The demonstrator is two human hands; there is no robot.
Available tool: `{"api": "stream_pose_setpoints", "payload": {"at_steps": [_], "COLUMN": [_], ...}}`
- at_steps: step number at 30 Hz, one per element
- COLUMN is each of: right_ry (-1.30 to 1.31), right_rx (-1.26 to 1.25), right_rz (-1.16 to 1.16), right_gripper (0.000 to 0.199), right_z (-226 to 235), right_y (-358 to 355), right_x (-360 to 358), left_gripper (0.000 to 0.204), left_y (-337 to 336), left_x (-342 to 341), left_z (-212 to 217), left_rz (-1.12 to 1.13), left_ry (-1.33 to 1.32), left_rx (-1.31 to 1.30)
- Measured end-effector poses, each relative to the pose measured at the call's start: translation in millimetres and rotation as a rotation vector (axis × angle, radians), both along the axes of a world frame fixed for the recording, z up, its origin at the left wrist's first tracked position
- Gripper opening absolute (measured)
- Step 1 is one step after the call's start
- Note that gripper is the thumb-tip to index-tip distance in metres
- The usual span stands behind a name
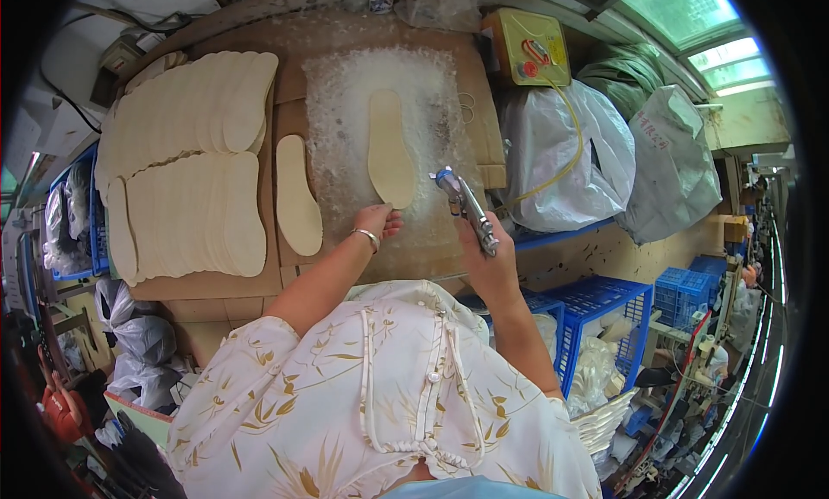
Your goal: Applying adhesive spray to shoe insoles and organizing them.
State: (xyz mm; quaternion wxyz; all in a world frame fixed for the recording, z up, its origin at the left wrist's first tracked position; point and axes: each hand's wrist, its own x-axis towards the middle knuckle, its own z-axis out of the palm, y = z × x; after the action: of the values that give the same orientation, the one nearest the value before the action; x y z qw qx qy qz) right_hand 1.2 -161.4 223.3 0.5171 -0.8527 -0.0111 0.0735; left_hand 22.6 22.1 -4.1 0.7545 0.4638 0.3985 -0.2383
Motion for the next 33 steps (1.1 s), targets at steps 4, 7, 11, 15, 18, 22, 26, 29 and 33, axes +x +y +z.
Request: {"api": "stream_pose_setpoints", "payload": {"at_steps": [4,7,11,15,18,22,26,29,33], "right_ry": [-0.063,-0.010,-0.018,-0.021,0.002,-0.031,-0.057,0.023,-0.046], "right_rx": [0.053,0.007,-0.046,0.026,0.002,-0.054,-0.034,-0.020,-0.027], "right_rz": [0.018,-0.013,0.026,0.003,-0.041,0.036,0.044,-0.020,0.042], "right_gripper": [0.024,0.024,0.021,0.021,0.020,0.020,0.018,0.018,0.018], "right_z": [-1.0,-1.2,2.0,2.3,-1.1,-1.2,-4.0,-3.2,-3.1], "right_y": [3.2,-1.2,-1.9,1.5,-7.2,-11.5,-13.7,-13.9,-11.4], "right_x": [-0.8,4.2,-3.7,-2.4,-1.5,-13.9,-17.8,-17.2,-20.3], "left_gripper": [0.022,0.022,0.022,0.022,0.021,0.020,0.019,0.020,0.019], "left_y": [0.9,1.0,1.4,0.2,0.9,1.9,0.2,0.1,-0.9], "left_x": [0.2,0.8,0.4,0.1,-0.5,-2.4,-2.0,-1.7,-1.9], "left_z": [-2.3,0.3,-0.2,1.3,0.7,-2.0,0.8,0.8,-2.6], "left_rz": [-0.004,-0.011,-0.014,-0.016,-0.016,-0.009,-0.004,0.004,0.026], "left_ry": [0.006,0.000,0.007,0.013,0.009,0.008,0.000,-0.007,-0.015], "left_rx": [0.000,0.000,-0.004,0.005,0.006,0.018,0.013,0.027,0.050]}}
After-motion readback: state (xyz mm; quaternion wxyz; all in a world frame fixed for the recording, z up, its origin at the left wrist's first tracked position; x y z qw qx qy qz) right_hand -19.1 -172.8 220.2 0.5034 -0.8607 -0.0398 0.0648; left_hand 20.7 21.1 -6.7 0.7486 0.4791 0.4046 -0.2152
